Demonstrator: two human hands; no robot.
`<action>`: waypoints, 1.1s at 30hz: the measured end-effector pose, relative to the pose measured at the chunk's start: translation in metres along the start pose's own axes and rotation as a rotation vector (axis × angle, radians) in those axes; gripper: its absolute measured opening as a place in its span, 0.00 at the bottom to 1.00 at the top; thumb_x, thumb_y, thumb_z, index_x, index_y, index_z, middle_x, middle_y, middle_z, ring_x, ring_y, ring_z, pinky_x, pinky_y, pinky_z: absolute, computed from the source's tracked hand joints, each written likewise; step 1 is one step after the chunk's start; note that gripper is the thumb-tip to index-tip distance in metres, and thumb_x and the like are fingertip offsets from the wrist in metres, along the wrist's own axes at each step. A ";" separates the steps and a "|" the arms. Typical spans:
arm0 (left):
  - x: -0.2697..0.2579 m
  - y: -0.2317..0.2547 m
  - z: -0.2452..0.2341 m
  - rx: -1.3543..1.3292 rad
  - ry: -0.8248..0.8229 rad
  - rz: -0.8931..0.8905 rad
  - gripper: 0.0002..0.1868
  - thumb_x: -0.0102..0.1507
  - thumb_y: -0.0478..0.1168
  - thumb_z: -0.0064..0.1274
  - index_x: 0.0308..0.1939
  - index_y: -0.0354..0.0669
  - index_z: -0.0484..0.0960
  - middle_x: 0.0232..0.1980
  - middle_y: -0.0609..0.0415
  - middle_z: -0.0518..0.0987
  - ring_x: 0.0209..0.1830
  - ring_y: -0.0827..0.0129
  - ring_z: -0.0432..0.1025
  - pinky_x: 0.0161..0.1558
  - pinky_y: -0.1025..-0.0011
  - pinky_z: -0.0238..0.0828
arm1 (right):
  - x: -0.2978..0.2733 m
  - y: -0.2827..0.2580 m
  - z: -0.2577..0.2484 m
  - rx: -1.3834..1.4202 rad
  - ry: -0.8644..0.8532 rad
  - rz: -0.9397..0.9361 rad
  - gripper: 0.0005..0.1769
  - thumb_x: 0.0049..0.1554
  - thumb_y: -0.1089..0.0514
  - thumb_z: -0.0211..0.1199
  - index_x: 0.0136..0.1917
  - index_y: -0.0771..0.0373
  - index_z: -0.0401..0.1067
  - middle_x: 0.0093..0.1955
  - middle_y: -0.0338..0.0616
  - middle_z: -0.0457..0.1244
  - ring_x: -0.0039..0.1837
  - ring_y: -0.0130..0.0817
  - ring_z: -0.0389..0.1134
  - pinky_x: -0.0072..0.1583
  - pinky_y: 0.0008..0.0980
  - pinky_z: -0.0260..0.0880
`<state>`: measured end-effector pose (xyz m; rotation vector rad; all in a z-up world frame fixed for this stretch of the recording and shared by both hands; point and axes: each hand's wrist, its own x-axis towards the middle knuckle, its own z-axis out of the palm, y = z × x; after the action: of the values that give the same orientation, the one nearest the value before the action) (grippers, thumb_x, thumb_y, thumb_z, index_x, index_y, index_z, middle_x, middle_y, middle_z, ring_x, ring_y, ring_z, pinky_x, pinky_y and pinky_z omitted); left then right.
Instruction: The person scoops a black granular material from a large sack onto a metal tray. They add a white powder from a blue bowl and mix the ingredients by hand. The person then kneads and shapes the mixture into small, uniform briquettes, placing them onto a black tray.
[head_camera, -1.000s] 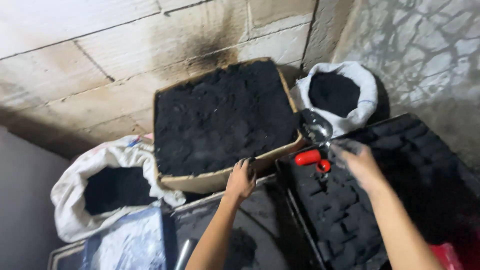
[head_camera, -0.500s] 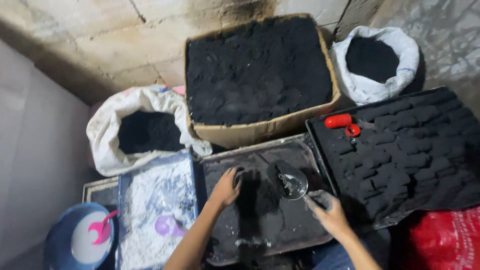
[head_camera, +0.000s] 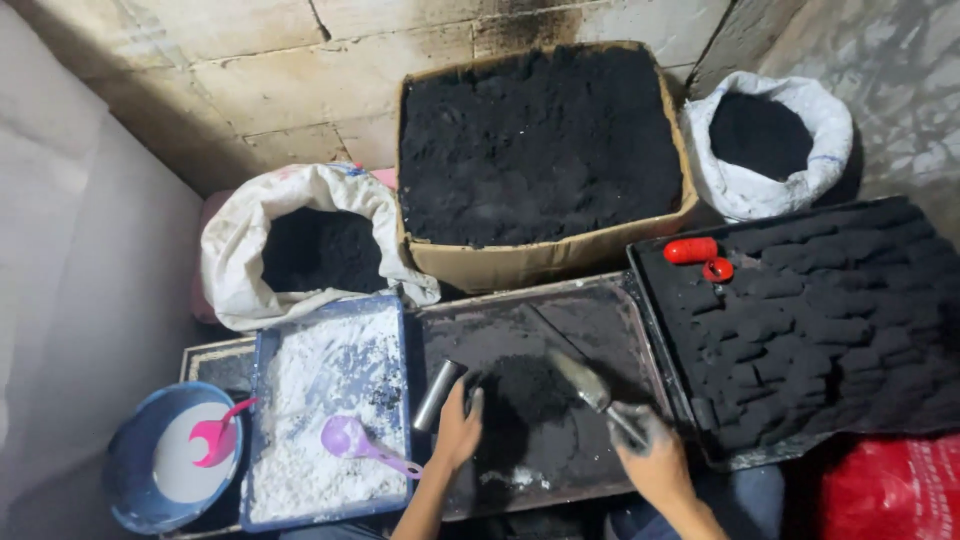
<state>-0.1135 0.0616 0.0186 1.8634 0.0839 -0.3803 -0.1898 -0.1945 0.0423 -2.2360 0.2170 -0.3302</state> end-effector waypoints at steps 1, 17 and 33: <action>0.003 -0.009 0.004 -0.002 -0.005 -0.001 0.36 0.56 0.62 0.28 0.61 0.43 0.58 0.62 0.50 0.63 0.63 0.61 0.57 0.61 0.64 0.51 | 0.005 0.005 -0.003 -0.004 0.001 0.004 0.14 0.42 0.60 0.63 0.44 0.57 0.72 0.40 0.37 0.69 0.44 0.25 0.70 0.47 0.24 0.67; 0.037 0.017 0.068 0.562 -0.147 0.179 0.25 0.61 0.52 0.32 0.60 0.47 0.59 0.66 0.52 0.53 0.68 0.59 0.42 0.61 0.53 0.42 | 0.221 0.044 -0.007 0.009 0.065 0.296 0.14 0.50 0.57 0.53 0.49 0.63 0.68 0.44 0.49 0.65 0.50 0.41 0.64 0.50 0.34 0.61; 0.019 -0.018 0.035 0.313 0.068 0.204 0.28 0.62 0.52 0.25 0.61 0.41 0.56 0.66 0.48 0.54 0.68 0.58 0.43 0.62 0.57 0.42 | 0.107 0.001 0.096 0.104 0.031 -0.264 0.12 0.55 0.56 0.49 0.47 0.64 0.68 0.43 0.49 0.63 0.48 0.44 0.63 0.55 0.38 0.60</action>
<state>-0.1080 0.0325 -0.0132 2.1706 -0.1260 -0.1962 -0.0582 -0.1535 0.0002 -2.1591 -0.0794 -0.5062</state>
